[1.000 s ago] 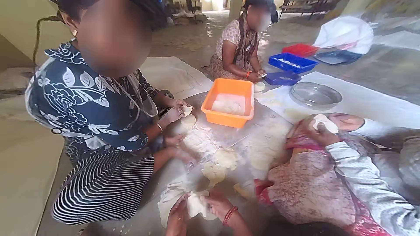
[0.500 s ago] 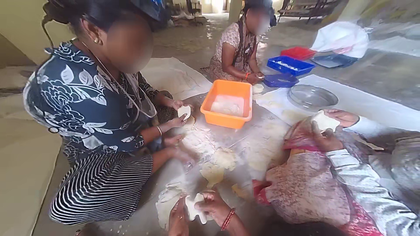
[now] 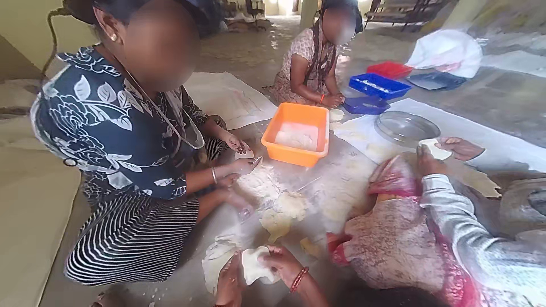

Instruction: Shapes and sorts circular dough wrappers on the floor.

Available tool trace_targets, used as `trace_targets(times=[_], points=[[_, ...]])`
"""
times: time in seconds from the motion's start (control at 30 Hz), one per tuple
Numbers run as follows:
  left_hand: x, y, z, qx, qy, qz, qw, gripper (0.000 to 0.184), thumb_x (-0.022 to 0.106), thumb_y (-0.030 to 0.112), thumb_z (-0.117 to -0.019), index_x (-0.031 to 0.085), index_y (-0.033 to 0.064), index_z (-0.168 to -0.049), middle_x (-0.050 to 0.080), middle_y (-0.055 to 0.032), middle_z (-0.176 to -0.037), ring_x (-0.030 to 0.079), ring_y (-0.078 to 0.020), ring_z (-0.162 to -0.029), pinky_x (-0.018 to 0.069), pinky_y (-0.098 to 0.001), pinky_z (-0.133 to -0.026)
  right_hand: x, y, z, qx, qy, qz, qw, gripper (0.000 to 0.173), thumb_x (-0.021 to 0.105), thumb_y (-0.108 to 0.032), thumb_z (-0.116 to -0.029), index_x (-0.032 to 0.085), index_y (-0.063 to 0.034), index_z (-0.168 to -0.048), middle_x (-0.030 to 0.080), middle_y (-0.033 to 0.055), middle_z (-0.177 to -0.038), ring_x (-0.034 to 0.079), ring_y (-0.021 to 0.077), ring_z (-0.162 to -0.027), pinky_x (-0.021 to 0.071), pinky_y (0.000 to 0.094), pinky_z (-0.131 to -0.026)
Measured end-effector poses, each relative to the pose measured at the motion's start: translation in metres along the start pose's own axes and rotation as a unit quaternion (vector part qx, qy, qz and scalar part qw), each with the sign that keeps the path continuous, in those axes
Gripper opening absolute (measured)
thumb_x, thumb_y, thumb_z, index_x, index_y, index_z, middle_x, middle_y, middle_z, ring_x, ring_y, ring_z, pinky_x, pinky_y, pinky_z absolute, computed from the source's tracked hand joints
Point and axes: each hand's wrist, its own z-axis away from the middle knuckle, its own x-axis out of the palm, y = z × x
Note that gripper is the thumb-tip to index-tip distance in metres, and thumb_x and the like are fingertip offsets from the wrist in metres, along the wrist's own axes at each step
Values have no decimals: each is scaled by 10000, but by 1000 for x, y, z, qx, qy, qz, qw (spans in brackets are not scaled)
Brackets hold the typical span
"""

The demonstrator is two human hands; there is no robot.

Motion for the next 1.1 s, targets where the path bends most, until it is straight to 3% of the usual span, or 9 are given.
trace_targets(times=[0.03,0.17,0.3,0.4,0.5,0.73,0.93,1.0,1.1], points=[[0,0,1,-3,-14,-2,1000,265,486,198,-1076,674,49,-964,640,11,-695,579,-45,-572,497,-217,-531,2,0,0,-5,9,-12,1000,222,645,-41,-971,640,32,-1181,702,80,-990,674,129,-875,571,314,-810],[-9,2,0,2,-84,7,996,110,621,8,-945,693,-6,-1027,743,-54,-847,681,-77,-688,568,-235,-604,3,4,-4,-51,31,-54,997,200,602,-36,-998,642,55,-1171,717,86,-1004,690,135,-915,581,336,-884],[-10,3,-3,-13,-56,13,998,57,625,-19,-949,672,12,-942,721,-45,-808,663,-83,-659,556,-238,-586,2,3,-4,-34,57,-57,996,232,605,-47,-1003,625,51,-1214,706,106,-1049,686,153,-939,580,355,-872],[-11,0,-4,-17,-56,31,998,80,619,-52,-934,627,24,-911,717,-53,-812,686,-112,-706,590,-277,-641,5,1,-2,-24,58,-92,994,198,578,-41,-1020,616,39,-1197,706,88,-1008,690,146,-903,588,342,-837],[-12,-4,-5,-20,-81,37,996,101,636,-62,-893,613,36,-900,711,-49,-798,683,-107,-700,582,-267,-624,3,1,-3,-27,46,-131,990,147,534,-42,-1040,622,13,-1143,717,62,-950,700,131,-864,593,320,-815],[-16,-5,-5,-65,-130,88,986,152,605,-68,-882,595,83,-869,708,-41,-803,689,-107,-699,591,-267,-624,-3,2,-4,-20,36,-133,990,136,523,-58,-1048,633,-9,-1111,722,56,-943,705,133,-863,595,322,-815],[-18,-7,-11,-80,-92,91,988,177,465,-32,-996,593,70,-930,682,-27,-756,651,-83,-631,563,-228,-596,-3,-4,0,-10,66,-138,988,139,527,-46,-1045,624,5,-1131,713,63,-944,698,131,-856,589,310,-808],[-22,-9,-15,-81,-60,84,991,155,473,-13,-1011,597,65,-959,628,-3,-692,592,-58,-560,516,-196,-533,-4,-9,2,-16,115,-97,988,160,560,-55,-1033,624,28,-1155,708,87,-956,693,140,-849,590,320,-795],[-27,-10,-21,-83,5,83,993,99,488,9,-1026,576,54,-1023,604,6,-687,565,-52,-532,501,-193,-505,-11,-16,0,-95,209,132,964,220,661,-77,-981,690,67,-1145,716,147,-1001,671,157,-887,555,339,-845]])
